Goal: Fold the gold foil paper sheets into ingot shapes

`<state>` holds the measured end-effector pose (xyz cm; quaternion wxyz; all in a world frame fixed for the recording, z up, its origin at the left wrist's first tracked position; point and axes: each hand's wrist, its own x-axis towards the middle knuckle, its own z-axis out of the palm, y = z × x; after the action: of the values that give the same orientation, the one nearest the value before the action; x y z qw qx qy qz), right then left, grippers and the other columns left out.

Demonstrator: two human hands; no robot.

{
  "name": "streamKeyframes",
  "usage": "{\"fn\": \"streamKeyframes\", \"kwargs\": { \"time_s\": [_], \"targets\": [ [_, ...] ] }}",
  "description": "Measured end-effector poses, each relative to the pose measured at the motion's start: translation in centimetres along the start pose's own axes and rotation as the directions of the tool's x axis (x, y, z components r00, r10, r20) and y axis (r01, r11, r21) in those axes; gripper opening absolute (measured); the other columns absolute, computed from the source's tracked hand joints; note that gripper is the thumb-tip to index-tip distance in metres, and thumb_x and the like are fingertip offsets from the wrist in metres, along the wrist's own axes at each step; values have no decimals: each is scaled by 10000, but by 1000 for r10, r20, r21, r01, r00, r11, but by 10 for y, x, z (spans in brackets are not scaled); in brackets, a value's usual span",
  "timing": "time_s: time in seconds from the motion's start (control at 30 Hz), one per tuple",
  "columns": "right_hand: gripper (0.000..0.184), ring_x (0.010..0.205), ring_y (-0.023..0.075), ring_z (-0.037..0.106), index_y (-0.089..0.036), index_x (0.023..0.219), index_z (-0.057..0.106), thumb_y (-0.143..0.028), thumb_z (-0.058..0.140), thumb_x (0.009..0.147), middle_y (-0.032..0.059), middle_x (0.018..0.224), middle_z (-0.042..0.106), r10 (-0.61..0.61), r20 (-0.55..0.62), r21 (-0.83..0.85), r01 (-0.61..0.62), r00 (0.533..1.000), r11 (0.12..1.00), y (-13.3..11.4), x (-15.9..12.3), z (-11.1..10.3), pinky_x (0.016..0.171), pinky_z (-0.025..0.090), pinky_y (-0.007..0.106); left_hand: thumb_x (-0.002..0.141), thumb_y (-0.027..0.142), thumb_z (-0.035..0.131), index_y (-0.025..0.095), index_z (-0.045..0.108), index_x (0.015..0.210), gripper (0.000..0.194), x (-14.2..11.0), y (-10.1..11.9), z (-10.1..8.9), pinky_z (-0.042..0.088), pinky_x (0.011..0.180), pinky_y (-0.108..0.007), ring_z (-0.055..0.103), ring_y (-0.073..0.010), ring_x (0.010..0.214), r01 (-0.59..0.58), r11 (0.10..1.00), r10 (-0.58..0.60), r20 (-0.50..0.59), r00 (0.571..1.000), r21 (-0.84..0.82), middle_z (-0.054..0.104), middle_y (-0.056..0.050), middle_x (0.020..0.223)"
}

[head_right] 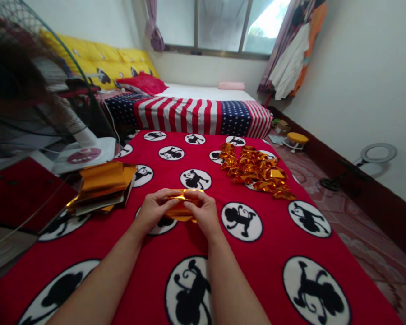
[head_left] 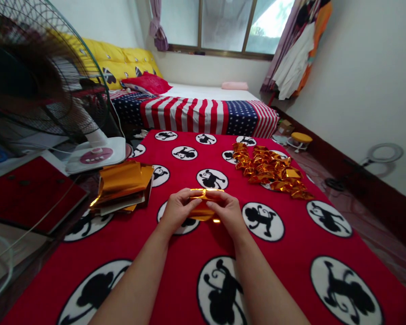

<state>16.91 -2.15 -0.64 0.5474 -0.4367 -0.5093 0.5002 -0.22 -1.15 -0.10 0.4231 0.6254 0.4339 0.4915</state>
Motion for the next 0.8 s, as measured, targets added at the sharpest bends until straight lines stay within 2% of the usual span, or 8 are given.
{"fn": "streamKeyframes", "kwargs": {
  "time_s": [0.17, 0.37, 0.53, 0.8],
  "targets": [
    [230, 821, 212, 691, -204, 877, 757, -237, 752, 650, 43, 882, 751, 11, -35, -81, -14, 999, 997, -2, -1, 4, 767, 544, 334, 745, 258, 708, 191, 769, 882, 164, -1, -1, 5, 513, 712, -252, 659, -181, 813, 2, 994, -2, -1, 1000, 107, 703, -68, 882],
    [307, 845, 219, 696, -190, 905, 751, -212, 775, 600, 48, 916, 754, 57, -23, -35, -58, 998, 998, 0, 0, 3, 782, 544, 325, 678, 197, 732, 173, 762, 892, 217, 0, -2, 4, 533, 754, -276, 678, -193, 829, 13, 995, -10, -25, 1000, 101, 731, -69, 909],
    [287, 838, 223, 697, -186, 894, 755, -220, 777, 609, 54, 904, 756, 66, -11, -31, -66, 998, 997, 0, 1, 2, 791, 540, 333, 695, 225, 731, 165, 753, 937, 251, -1, -5, 4, 531, 794, -296, 691, -209, 852, 38, 997, -36, -24, 999, 69, 754, -71, 927],
    [239, 785, 210, 687, -184, 851, 746, -265, 769, 627, 51, 856, 751, 64, -41, -55, -66, 997, 996, 1, 1, 1, 741, 529, 317, 737, 262, 716, 169, 764, 823, 136, -1, -3, 2, 498, 685, -232, 669, -160, 738, 3, 994, 5, -71, 997, 112, 745, -40, 799]
  ]
}}
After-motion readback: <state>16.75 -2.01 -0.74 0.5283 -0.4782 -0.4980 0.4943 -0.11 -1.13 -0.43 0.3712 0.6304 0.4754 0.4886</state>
